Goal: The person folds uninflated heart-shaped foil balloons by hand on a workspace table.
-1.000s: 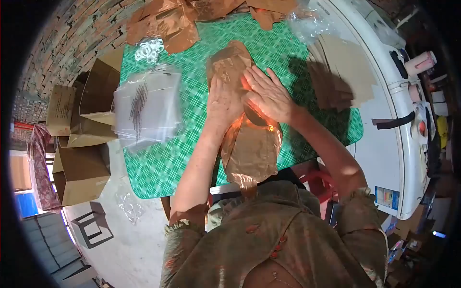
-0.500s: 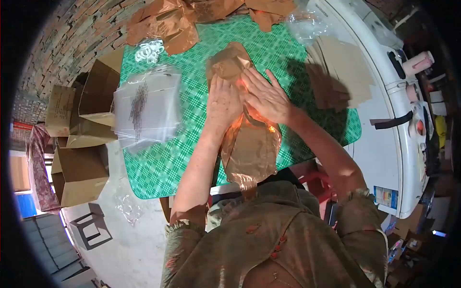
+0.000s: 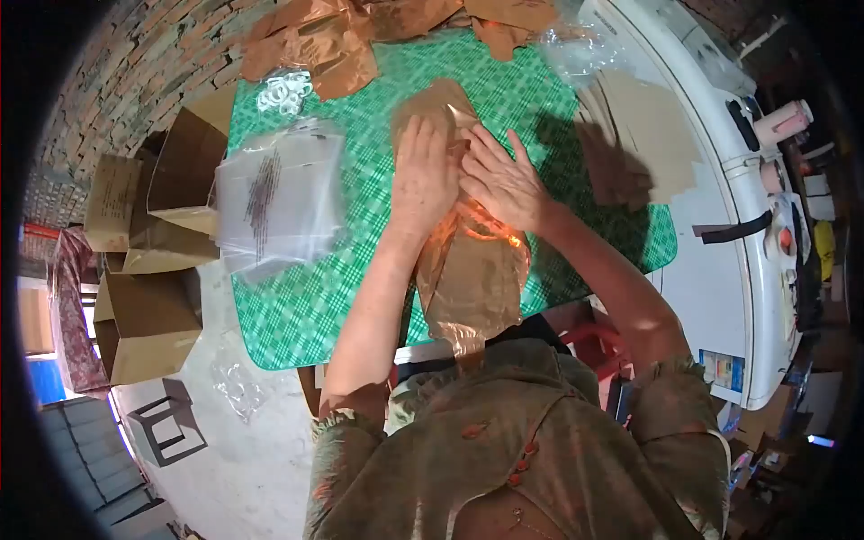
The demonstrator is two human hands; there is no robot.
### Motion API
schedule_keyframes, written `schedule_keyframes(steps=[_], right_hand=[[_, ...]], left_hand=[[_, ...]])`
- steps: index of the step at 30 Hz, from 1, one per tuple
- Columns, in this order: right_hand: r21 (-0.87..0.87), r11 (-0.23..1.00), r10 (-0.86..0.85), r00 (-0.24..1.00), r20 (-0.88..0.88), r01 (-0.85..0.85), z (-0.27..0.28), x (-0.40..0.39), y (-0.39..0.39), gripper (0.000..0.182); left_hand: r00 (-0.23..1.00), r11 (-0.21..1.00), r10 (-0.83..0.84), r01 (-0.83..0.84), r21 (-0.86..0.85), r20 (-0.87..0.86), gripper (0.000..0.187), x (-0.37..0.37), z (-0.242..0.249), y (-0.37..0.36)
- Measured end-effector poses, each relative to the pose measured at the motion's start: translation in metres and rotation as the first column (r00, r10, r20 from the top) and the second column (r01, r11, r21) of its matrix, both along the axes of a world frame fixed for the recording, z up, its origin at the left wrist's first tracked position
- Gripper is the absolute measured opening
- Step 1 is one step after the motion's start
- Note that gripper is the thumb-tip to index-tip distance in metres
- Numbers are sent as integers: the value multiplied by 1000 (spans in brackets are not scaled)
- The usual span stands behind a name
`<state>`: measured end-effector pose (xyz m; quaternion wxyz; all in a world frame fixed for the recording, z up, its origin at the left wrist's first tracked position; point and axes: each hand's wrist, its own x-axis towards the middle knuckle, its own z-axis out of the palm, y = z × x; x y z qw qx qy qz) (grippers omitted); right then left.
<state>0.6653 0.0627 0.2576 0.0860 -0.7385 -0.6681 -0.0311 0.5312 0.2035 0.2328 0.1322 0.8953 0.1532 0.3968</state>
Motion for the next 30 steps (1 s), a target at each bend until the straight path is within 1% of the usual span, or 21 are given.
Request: schedule_keyframes(steps=[3, 4, 6, 7, 9, 10, 13, 14, 17, 19, 20, 22, 23, 25, 27, 28, 30], right_hand=[[116, 993, 21, 999, -46, -16, -10, 0, 2, 46], [159, 987, 34, 998, -55, -24, -11, 0, 2, 44], [26, 1000, -7, 999, -54, 8, -3, -2, 0, 47], [-41, 999, -27, 998, -51, 25, 3, -3, 0, 49], [-58, 998, -28, 998, -51, 25, -2, -1, 0, 55], [-66, 997, -28, 998, -51, 25, -4, -1, 0, 59], [-7, 1000, -11, 999, -46, 11, -7, -1, 0, 60], [-4, 1000, -9, 998, -57, 9, -7, -2, 0, 60], [-9, 1000, -6, 997, -80, 5, -5, -1, 1, 59], [-39, 999, -6, 996, -92, 3, 1, -3, 0, 59], [-78, 997, -11, 999, -47, 7, 3, -3, 0, 60], [-157, 987, -13, 999, 43, 20, 5, -2, 1, 60], [-141, 990, -7, 1000, 18, 9, 4, -2, 1, 61], [-106, 994, 5, 1000, -29, -9, 0, -1, 1, 62], [4, 999, 39, 997, -63, -39, -7, 1, 2, 62], [58, 997, 56, 995, -81, -51, -11, 1, 2, 61], [67, 997, 37, 998, -51, -34, -11, 2, 2, 59]], left_hand=[[999, 998, 3, 0, -63, 44, 43, -5, 19, -1], [999, 992, 20, -14, -124, 46, 43, -6, 27, -2], [998, 969, 53, -40, -244, 46, 43, -9, 45, -4], [996, 960, 93, -87, -267, 10, 43, -11, 52, -6], [983, 935, 170, -182, -306, -64, 43, -17, 62, -6], [987, 918, 151, -158, -364, -50, 47, -18, 62, -1], [978, 937, 206, -207, -282, -34, 49, -23, 49, 7], [967, 928, 234, -253, -273, -100, 51, -23, 46, 9], [961, 945, 248, -268, -188, -120, 51, -24, 43, 16], [968, 966, 249, -251, -57, -31, 51, -22, 57, 14], [969, 969, 246, -246, 9, 13, 50, -21, 62, 13], [997, 998, 52, -54, -37, -48, 48, -8, 63, 12], [996, 997, -46, 41, -65, -75, 46, 1, 63, 11], [974, 967, -203, 184, -174, -97, 35, 16, 56, 8], [928, 905, -359, 318, -283, -103, 32, 28, 52, 7], [873, 880, -391, 263, -396, -292, 46, 27, 55, 12], [884, 896, -375, 270, -352, -277, 46, 29, 50, 19]])
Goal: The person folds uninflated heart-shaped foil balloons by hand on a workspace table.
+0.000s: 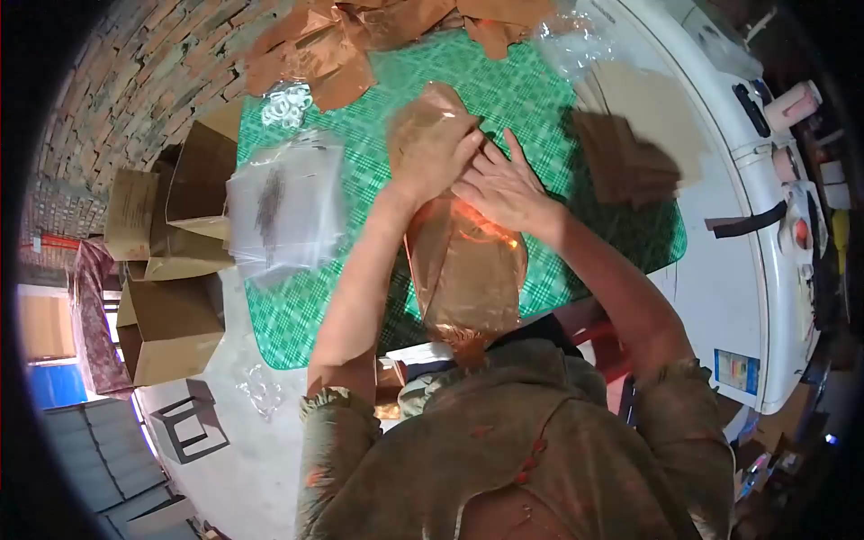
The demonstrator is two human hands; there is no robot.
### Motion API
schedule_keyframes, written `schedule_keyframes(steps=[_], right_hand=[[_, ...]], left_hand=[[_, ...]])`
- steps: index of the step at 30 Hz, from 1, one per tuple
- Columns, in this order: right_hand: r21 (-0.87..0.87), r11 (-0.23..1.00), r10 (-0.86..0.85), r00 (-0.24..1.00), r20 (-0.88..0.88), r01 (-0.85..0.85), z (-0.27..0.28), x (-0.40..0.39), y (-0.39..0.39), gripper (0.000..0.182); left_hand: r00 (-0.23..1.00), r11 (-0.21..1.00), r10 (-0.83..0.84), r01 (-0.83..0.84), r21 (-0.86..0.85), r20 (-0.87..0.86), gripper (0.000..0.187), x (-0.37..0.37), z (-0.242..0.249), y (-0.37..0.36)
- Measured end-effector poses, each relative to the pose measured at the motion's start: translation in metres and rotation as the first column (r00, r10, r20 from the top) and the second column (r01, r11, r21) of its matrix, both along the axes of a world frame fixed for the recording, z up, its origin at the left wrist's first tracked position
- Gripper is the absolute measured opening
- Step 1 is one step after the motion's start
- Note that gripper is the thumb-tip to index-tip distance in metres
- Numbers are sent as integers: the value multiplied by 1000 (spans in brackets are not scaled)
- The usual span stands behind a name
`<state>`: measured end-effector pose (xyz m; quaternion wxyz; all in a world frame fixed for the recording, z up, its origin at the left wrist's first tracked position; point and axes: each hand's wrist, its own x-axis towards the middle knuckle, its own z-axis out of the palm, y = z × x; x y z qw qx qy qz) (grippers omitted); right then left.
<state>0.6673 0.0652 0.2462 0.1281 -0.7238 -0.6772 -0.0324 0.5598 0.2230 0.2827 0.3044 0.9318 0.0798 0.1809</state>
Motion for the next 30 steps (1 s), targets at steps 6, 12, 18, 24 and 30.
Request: schedule_keyframes(steps=[6, 12, 18, 24, 30], right_hand=[[122, 992, 7, 999, 34, -11, -13, 1, 0, 54], [46, 998, -33, 999, -39, 34, -8, 0, 1, 60], [38, 998, 68, 943, -326, -59, -2, 24, -4, 61], [234, 971, 117, 939, -323, -41, -2, 35, -53, 72], [127, 986, -89, 986, -141, 107, 6, -22, -104, 95]], left_hand=[[983, 993, -5, -18, 121, 185, 35, 0, -19, 5], [975, 972, -27, -26, 235, 219, 46, 5, -43, 15], [989, 987, 14, -36, 156, 144, 55, 6, -40, 17], [991, 996, 55, -63, 61, 124, 58, 1, -32, 11], [988, 998, 68, -69, 2, 138, 57, -1, -27, 9]])
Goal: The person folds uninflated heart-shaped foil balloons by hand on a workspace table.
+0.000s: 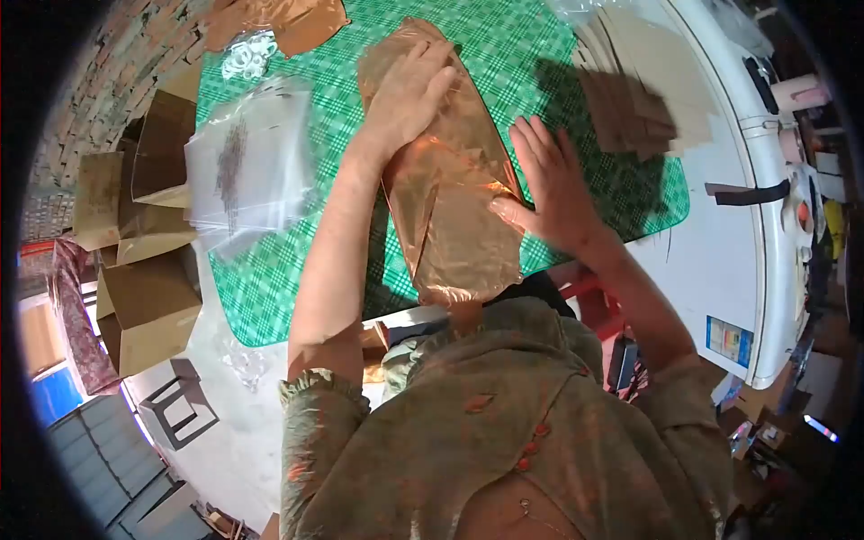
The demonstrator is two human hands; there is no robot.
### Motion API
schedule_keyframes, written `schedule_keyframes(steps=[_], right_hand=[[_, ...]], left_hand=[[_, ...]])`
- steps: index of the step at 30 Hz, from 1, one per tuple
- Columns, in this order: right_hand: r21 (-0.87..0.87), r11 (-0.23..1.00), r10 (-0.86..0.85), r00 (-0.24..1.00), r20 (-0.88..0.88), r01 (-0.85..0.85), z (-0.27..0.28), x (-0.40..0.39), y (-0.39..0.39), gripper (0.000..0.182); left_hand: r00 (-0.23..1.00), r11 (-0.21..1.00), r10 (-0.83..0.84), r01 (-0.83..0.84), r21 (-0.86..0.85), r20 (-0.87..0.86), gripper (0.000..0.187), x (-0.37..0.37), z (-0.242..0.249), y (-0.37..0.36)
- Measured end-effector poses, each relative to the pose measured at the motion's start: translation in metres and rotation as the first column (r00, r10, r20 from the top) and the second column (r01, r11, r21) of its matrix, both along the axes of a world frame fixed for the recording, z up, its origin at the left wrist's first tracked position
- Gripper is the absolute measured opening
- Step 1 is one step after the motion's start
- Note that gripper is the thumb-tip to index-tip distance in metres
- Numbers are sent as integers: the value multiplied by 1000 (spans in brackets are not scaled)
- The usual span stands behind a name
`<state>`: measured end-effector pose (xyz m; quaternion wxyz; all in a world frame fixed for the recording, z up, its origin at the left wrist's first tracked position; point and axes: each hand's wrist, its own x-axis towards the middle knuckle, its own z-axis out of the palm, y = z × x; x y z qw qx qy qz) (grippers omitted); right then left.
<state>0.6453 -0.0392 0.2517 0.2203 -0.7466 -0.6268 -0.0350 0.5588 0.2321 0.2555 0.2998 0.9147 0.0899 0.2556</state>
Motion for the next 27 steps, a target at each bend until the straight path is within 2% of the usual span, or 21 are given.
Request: schedule_keyframes(steps=[5, 8, 11, 14, 17, 20, 26, 27], right_hand=[[52, 996, -72, 997, -1, 72, -4, -28, -4, 85], [56, 992, -111, 993, 33, 109, -4, -38, -3, 74], [78, 987, -143, 987, 67, 138, 2, -43, 1, 69], [50, 991, -132, 983, 129, 127, 0, -44, 1, 68], [42, 990, -135, 986, 97, 132, 1, -44, 2, 68], [22, 993, -115, 991, 74, 114, 7, -46, 2, 65], [-29, 994, -108, 994, 34, 109, 10, -47, 1, 61], [-25, 994, -107, 994, 36, 108, 10, -47, 1, 60]], left_hand=[[1000, 1000, 2, -2, 20, -1, 53, 0, 2, -1], [994, 999, -2, 8, 53, -111, 57, 0, -2, 5], [998, 991, -10, 17, 133, -55, 56, 3, -10, 9], [998, 987, 25, -16, 159, -58, 56, 1, -13, 8], [999, 986, 7, -15, 166, 44, 54, 3, -15, 7], [999, 988, 24, -16, 151, -49, 56, 0, -12, 7], [999, 994, -33, 36, 99, -32, 58, -1, -2, 4], [1000, 991, -22, 24, 133, -15, 58, 0, -6, 7]])
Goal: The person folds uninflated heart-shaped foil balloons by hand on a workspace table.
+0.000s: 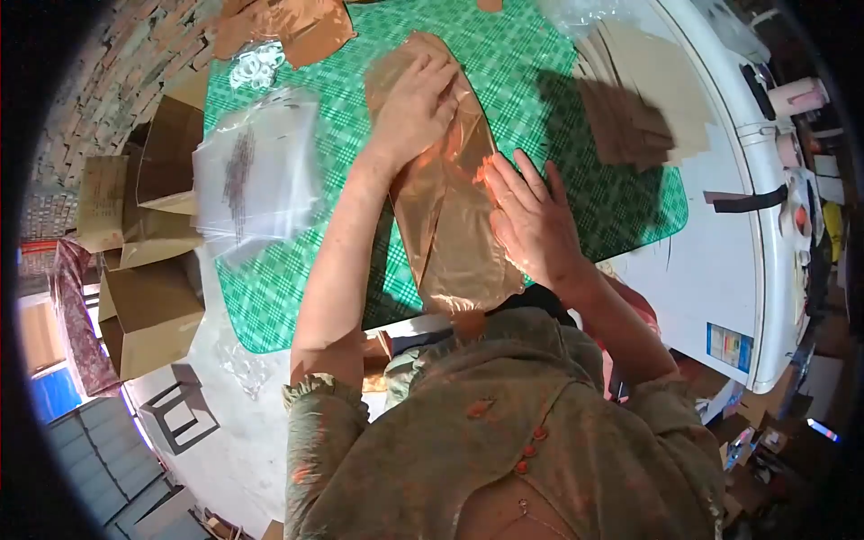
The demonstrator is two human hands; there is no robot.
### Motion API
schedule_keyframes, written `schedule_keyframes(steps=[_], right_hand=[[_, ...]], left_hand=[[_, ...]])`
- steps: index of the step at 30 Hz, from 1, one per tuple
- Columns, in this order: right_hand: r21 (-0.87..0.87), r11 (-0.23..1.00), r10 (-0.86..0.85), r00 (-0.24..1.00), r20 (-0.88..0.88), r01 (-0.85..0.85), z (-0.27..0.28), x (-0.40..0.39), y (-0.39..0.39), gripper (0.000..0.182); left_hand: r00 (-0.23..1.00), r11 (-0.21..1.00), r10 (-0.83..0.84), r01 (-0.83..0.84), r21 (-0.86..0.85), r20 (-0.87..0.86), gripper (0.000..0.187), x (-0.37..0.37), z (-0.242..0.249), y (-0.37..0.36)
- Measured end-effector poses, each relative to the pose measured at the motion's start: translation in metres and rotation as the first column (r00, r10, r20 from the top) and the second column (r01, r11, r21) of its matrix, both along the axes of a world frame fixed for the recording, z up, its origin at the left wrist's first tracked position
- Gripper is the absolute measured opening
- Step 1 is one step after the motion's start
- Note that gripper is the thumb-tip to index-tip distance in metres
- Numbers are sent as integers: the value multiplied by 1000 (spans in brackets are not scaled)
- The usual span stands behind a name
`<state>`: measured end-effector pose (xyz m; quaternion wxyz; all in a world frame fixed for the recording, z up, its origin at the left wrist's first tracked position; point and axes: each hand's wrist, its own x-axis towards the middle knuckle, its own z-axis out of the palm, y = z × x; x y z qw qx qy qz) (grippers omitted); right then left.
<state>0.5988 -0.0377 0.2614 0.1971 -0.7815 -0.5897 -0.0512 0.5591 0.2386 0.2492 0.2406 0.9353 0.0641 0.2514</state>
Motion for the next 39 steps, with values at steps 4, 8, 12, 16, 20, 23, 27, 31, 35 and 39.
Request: schedule_keyframes(steps=[4, 8, 12, 16, 20, 23, 27, 31, 35, 39], right_hand=[[36, 999, 1, 999, 39, -2, -3, 0, 1, 57], [45, 999, 8, 998, 55, -10, 0, 0, 2, 55], [54, 998, 11, 997, 73, -15, -4, 0, 2, 55], [64, 998, 9, 997, 74, -14, -6, 1, 1, 55], [-18, 1000, 1, 999, 39, 0, -7, 1, 0, 59], [-15, 1000, 2, 999, 45, -1, -7, 1, 0, 60], [7, 1000, 12, 999, 45, -12, -5, 1, 0, 61], [33, 999, 7, 999, 47, -9, -6, 1, 1, 61], [27, 999, 18, 999, 49, -19, -6, 1, 0, 63], [-12, 997, 82, 997, 18, -81, -3, 1, -7, 66]], left_hand=[[998, 994, 31, -36, 103, 48, 59, 4, -7, 2], [995, 973, 41, -60, 222, 91, 62, 10, -1, 4], [978, 929, 96, -155, 336, 187, 56, 11, 17, 8], [988, 968, 16, -53, 246, 152, 49, -3, 30, -18], [983, 969, -151, 167, 181, -102, 48, -33, 22, -64], [982, 957, -133, 163, 241, -135, 51, -46, 12, -66], [966, 945, -61, 137, 296, -252, 54, -49, 8, -66], [962, 941, -11, 103, 321, -274, 54, -52, 9, -70], [963, 934, 21, 77, 350, -269, 54, -52, 6, -71], [969, 944, 15, 67, 323, -246, 53, -52, 7, -71]])
